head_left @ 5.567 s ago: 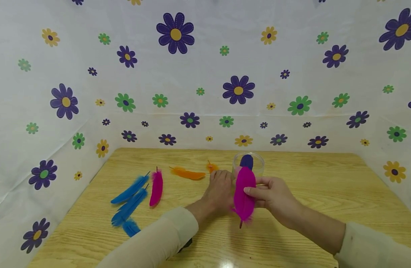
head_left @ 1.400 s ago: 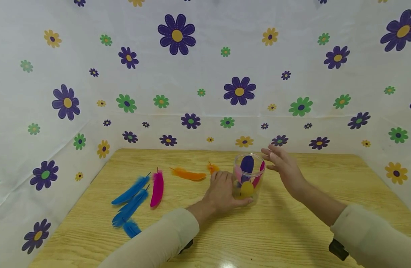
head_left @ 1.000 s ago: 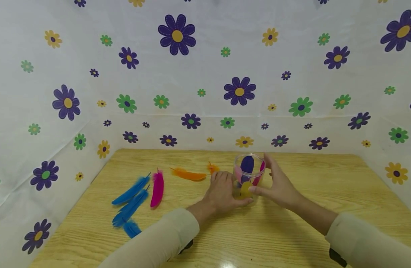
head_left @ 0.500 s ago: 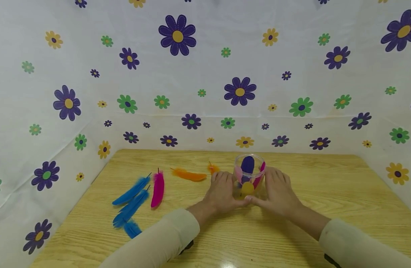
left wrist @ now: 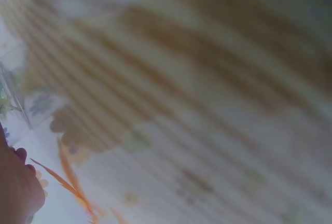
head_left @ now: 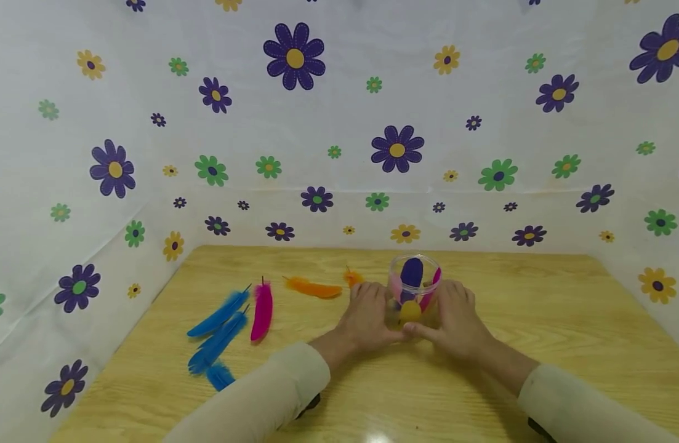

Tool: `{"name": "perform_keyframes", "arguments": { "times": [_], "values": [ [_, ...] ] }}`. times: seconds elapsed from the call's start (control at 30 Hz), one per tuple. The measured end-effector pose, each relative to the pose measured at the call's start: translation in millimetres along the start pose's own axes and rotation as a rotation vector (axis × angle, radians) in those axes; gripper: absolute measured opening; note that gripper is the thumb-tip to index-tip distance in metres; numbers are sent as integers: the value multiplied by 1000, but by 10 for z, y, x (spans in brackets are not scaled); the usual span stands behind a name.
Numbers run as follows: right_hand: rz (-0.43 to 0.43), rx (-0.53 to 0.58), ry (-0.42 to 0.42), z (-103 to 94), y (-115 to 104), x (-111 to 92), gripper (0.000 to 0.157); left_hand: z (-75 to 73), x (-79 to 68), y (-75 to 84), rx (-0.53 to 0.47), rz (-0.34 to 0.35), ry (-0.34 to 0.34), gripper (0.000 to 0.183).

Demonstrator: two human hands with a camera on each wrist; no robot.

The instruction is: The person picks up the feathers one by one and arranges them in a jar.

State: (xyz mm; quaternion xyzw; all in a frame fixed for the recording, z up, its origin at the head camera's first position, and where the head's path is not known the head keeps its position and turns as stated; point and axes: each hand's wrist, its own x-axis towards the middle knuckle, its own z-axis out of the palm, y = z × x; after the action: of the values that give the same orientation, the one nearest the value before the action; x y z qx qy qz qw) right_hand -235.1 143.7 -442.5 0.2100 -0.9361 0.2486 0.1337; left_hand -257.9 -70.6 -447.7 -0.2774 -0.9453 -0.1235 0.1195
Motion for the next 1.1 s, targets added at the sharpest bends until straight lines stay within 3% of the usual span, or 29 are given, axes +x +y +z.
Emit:
{"name": "perform_keyframes", "arguments": {
  "times": [0.27,0.47,0.83,1.1],
  "values": [
    [-33,52,29,26,50,52,98,-22,17,-2,63,34,-15,88],
    [-62,16,49,15,55,73,97,-16,26,-34,54,53,-1,89],
    [-88,9,68,17,135,19,97,-26,28,-8,118,-15,-95,106],
    [-113,-7,76,18,134,57,98,-116,48,-114,217,57,-101,121]
  ]
}}
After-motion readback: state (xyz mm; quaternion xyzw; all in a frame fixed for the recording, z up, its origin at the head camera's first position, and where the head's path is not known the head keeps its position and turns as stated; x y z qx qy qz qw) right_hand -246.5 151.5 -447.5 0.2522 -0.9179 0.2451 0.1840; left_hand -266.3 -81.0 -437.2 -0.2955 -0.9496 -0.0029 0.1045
